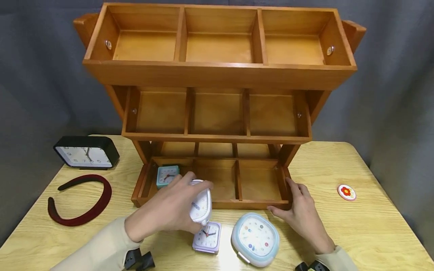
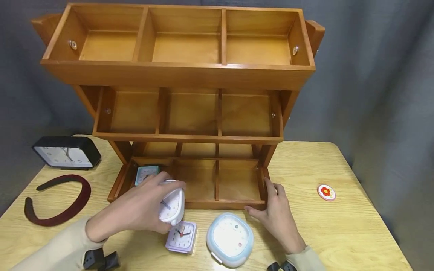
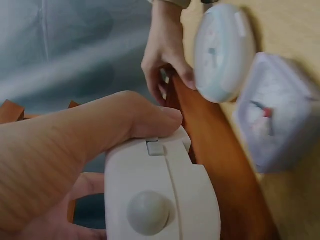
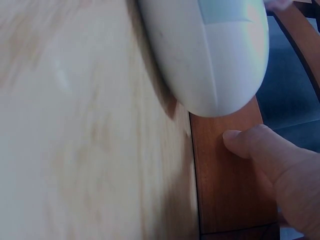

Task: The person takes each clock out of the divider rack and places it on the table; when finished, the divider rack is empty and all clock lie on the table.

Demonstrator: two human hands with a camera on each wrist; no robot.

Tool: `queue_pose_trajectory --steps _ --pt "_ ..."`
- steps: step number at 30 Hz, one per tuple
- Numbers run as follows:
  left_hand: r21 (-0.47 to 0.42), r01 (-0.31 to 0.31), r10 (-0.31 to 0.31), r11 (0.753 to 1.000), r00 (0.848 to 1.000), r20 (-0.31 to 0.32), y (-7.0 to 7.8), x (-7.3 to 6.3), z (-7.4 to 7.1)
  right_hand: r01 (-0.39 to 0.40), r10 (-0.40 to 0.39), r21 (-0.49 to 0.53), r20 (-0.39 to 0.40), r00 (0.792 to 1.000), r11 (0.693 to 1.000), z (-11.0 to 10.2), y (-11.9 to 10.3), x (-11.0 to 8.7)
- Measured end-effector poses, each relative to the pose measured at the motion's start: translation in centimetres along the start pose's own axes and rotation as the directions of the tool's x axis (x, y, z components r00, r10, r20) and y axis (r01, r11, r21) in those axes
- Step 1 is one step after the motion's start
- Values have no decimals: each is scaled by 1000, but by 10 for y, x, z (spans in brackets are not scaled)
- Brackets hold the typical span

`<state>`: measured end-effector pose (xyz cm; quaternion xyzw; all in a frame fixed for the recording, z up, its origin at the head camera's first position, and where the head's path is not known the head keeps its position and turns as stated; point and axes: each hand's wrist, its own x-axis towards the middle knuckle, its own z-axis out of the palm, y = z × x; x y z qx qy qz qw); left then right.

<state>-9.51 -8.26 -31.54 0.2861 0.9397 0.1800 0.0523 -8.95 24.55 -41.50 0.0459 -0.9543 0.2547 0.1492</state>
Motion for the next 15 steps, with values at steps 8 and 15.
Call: queue_pose_trajectory --steps 8,15 --pt "80 27 -22 996 997 -69 -21 -50 3 8 -8 -5 15 1000 1000 -1 -3 2" --pt "37 91 -89 995 995 -47 -35 -76 9 21 -21 -8 -14 1000 1000 1 -2 -1"
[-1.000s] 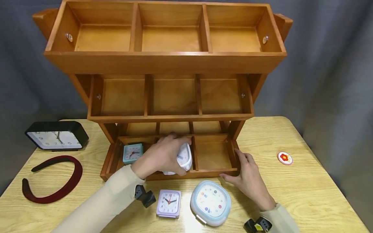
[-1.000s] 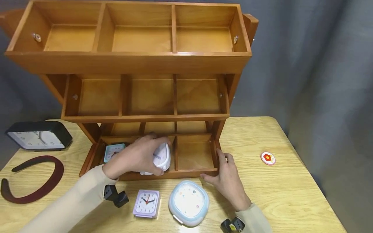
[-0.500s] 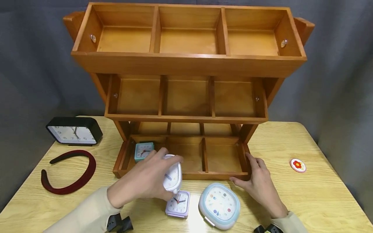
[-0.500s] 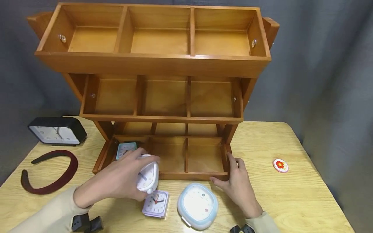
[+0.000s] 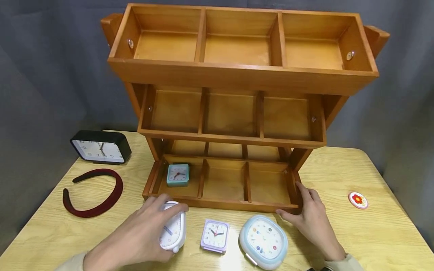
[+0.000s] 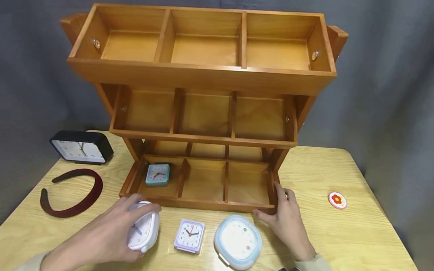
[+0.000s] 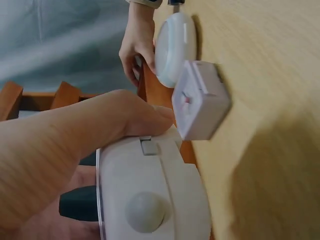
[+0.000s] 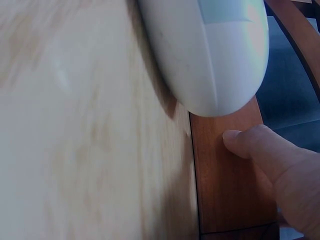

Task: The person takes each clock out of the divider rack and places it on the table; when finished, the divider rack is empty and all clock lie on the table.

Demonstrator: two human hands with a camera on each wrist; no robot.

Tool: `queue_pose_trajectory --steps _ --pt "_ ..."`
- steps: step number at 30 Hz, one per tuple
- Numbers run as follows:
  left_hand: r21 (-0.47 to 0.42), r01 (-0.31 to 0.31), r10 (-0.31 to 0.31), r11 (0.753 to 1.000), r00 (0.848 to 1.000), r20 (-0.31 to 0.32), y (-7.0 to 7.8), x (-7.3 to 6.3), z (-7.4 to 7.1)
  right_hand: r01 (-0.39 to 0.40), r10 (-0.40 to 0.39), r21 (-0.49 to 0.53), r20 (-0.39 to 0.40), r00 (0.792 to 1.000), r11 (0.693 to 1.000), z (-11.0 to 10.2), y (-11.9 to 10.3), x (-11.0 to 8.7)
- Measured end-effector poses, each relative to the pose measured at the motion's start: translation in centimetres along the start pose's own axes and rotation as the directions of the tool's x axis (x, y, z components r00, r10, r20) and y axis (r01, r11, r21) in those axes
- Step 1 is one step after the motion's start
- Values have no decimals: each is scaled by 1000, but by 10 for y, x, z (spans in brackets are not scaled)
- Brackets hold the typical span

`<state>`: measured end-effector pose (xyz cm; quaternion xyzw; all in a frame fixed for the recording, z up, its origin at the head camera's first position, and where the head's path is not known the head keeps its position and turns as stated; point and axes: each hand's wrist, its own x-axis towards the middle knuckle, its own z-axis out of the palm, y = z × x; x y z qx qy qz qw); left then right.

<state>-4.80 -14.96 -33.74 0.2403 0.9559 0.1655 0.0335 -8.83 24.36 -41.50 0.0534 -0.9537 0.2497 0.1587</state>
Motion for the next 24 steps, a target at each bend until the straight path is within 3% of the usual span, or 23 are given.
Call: queue_pose_trajectory --steps 11,18,24 --pt "-69 6 -3 998 998 57 -13 4 28 13 -13 -5 -27 1000 1000 0 4 -2" --pt "-22 -50 51 998 998 26 -20 7 40 11 -11 -6 -27 1000 1000 0 2 0" --pt "-40 -36 37 999 998 43 -23 8 46 8 -9 -7 -14 1000 1000 0 2 0"
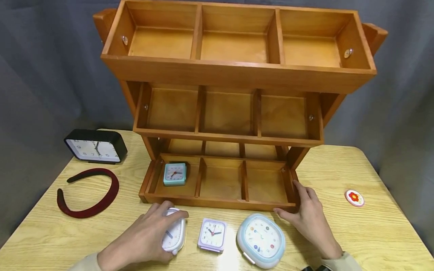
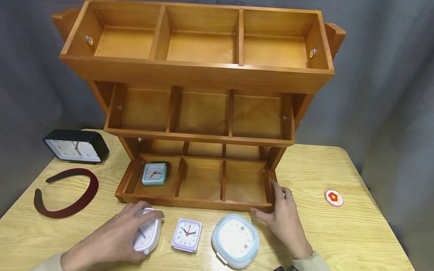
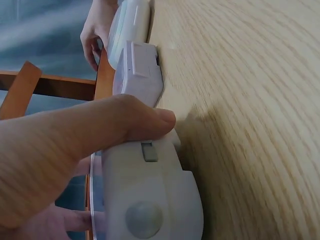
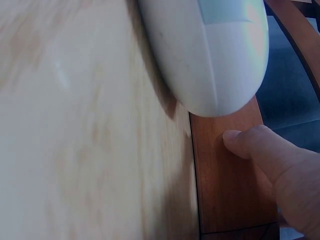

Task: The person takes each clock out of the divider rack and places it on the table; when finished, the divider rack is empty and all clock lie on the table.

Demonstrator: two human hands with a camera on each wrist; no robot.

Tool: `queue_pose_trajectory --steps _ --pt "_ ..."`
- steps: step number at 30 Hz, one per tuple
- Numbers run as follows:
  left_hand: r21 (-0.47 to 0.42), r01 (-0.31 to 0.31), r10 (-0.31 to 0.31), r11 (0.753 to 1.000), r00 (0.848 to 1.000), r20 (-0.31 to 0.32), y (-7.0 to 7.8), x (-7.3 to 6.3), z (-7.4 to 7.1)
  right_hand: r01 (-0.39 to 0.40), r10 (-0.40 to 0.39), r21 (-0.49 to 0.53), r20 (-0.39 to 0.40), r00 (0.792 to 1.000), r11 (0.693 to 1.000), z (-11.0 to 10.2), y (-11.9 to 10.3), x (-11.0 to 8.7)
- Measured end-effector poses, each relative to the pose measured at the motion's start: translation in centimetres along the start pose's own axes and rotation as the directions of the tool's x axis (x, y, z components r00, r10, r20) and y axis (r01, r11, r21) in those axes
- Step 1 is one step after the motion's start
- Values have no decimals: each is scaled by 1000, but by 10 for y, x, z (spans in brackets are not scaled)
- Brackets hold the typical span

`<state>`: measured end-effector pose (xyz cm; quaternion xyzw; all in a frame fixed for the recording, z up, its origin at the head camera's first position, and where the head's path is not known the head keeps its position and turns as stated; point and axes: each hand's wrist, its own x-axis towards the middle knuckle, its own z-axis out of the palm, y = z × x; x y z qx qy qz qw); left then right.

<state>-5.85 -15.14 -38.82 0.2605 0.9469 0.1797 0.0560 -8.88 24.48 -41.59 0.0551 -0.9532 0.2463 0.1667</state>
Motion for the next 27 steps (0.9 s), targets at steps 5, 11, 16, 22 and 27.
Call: queue_pose_trajectory --steps 5,11,16,22,27 --pt "-19 15 -14 1000 998 57 -1 1 -2 10 -10 4 -14 1000 1000 0 0 0" --pt "-74 44 -35 996 991 128 -4 1 -3 22 -22 1 -22 1000 1000 1 1 0" --pt "-91 60 -47 994 989 138 -3 -1 -9 34 -34 -1 -27 999 999 2 1 -1" --pt "-39 106 -105 994 994 14 8 6 -49 30 -30 -6 -31 999 1000 1 0 -1" --pt "0 70 -69 998 989 -129 3 34 -73 17 -17 -3 -18 1000 1000 0 0 -1"
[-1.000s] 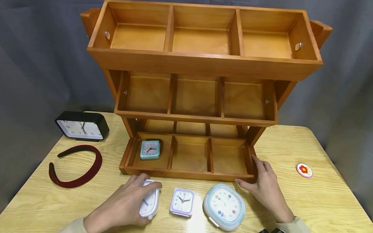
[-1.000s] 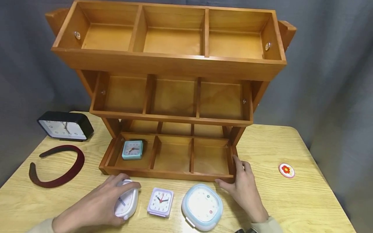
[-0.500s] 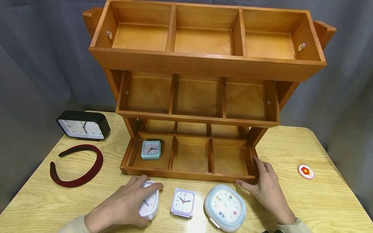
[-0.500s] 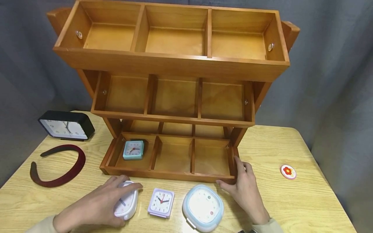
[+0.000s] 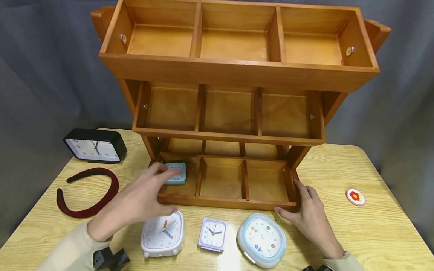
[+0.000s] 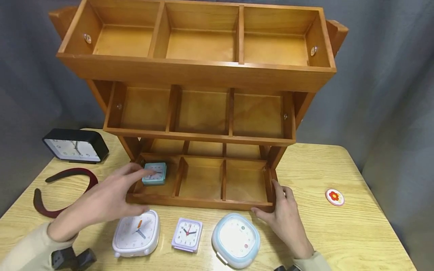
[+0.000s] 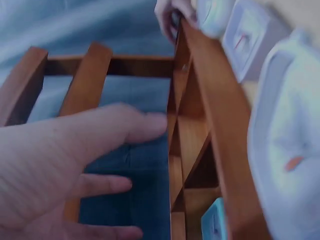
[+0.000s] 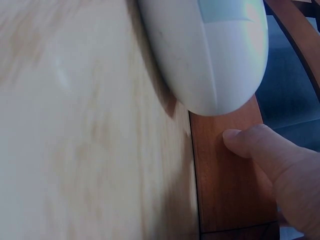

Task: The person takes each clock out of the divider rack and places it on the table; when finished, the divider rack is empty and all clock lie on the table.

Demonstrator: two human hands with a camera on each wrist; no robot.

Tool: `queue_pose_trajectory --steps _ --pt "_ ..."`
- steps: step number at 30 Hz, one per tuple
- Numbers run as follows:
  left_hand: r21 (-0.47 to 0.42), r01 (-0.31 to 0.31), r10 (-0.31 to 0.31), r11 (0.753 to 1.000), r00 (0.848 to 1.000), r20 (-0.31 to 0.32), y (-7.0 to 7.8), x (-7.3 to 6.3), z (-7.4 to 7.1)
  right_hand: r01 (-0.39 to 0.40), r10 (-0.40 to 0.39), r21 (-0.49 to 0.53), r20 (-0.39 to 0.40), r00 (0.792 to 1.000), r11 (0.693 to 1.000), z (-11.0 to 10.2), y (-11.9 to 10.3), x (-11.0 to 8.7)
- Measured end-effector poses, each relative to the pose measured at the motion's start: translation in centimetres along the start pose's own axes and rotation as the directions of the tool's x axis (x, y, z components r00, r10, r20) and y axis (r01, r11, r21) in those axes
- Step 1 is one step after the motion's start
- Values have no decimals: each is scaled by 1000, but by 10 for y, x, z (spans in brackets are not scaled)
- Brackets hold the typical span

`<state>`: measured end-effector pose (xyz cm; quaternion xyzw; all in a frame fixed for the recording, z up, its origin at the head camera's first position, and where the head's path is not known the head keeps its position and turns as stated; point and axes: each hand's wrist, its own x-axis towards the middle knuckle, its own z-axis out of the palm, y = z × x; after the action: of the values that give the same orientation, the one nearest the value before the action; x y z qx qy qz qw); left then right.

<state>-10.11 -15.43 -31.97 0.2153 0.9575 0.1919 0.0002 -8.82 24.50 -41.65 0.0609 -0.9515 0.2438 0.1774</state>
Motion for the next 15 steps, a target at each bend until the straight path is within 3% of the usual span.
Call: queue_pose_trajectory --steps 4,7,12,15 --pt "-2 17 -17 1000 999 -47 -8 31 3 -13 13 -1 11 1000 1000 -1 1 0" --pt "-8 23 -24 1000 999 -25 -14 49 12 -16 16 0 15 1000 1000 0 2 -1" --pt "-19 3 -2 1000 1000 27 -24 67 30 -19 19 2 16 1000 1000 0 2 -1" --pt "-15 36 -35 999 997 64 -28 72 36 -24 24 5 19 1000 1000 0 1 0"
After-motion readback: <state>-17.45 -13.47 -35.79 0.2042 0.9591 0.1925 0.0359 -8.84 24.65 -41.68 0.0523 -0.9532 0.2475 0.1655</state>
